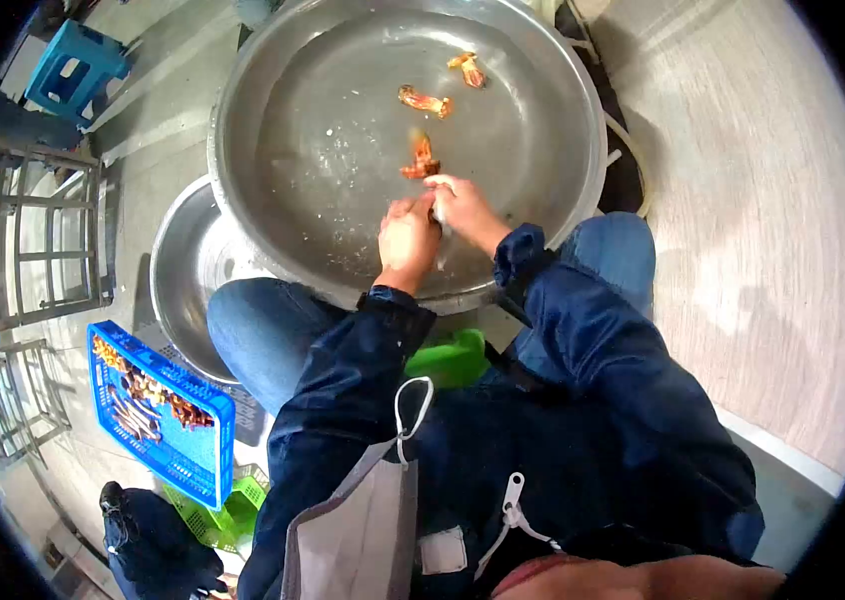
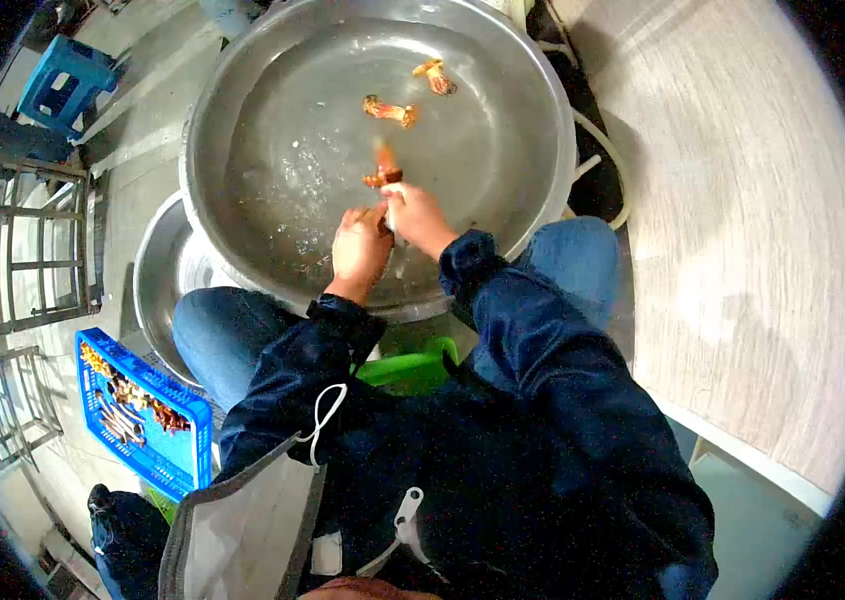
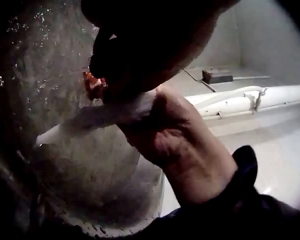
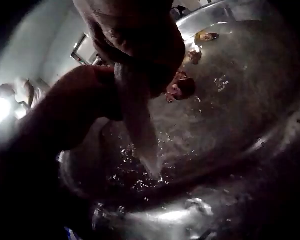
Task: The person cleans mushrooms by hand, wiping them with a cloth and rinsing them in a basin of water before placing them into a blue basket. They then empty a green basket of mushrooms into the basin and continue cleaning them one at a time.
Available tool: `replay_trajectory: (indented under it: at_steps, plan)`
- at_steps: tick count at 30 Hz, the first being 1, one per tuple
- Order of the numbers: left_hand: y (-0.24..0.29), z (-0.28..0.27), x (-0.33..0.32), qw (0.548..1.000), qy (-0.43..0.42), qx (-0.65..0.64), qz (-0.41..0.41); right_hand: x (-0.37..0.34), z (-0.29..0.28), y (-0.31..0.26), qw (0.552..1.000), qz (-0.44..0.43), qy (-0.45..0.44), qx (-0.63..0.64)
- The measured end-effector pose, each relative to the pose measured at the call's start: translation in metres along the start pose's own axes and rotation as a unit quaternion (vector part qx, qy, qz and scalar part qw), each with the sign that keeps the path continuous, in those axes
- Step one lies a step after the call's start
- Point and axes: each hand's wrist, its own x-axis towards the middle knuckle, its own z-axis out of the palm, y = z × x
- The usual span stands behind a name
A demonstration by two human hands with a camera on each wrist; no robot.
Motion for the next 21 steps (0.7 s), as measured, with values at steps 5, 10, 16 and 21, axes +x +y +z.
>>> replay_trajectory:
  at_steps: [5, 10, 16, 21]
  plan:
    - [-0.005, -0.010, 0.006, 0.992, -0.070, -0.093, -0.052, 0.016, -0.011, 0.016, 0.854, 0.209, -0.001, 0.476]
    - [-0.039, 0.004, 0.018, 0.700, -0.190, -0.585, -0.363, 0.041, -0.036, 0.062, 0.974, 0.073, 0.188, 0.103]
    - [-0.042, 0.016, 0.020, 0.888, -0.159, -0.359, -0.238, 0.027, -0.021, 0.090, 0.893, 0.117, -0.278, -0.334]
    - [-0.052, 0.026, 0.018, 0.971, -0.126, -0.130, -0.156, 0.014, -0.006, 0.028, 0.985, 0.091, -0.105, 0.105]
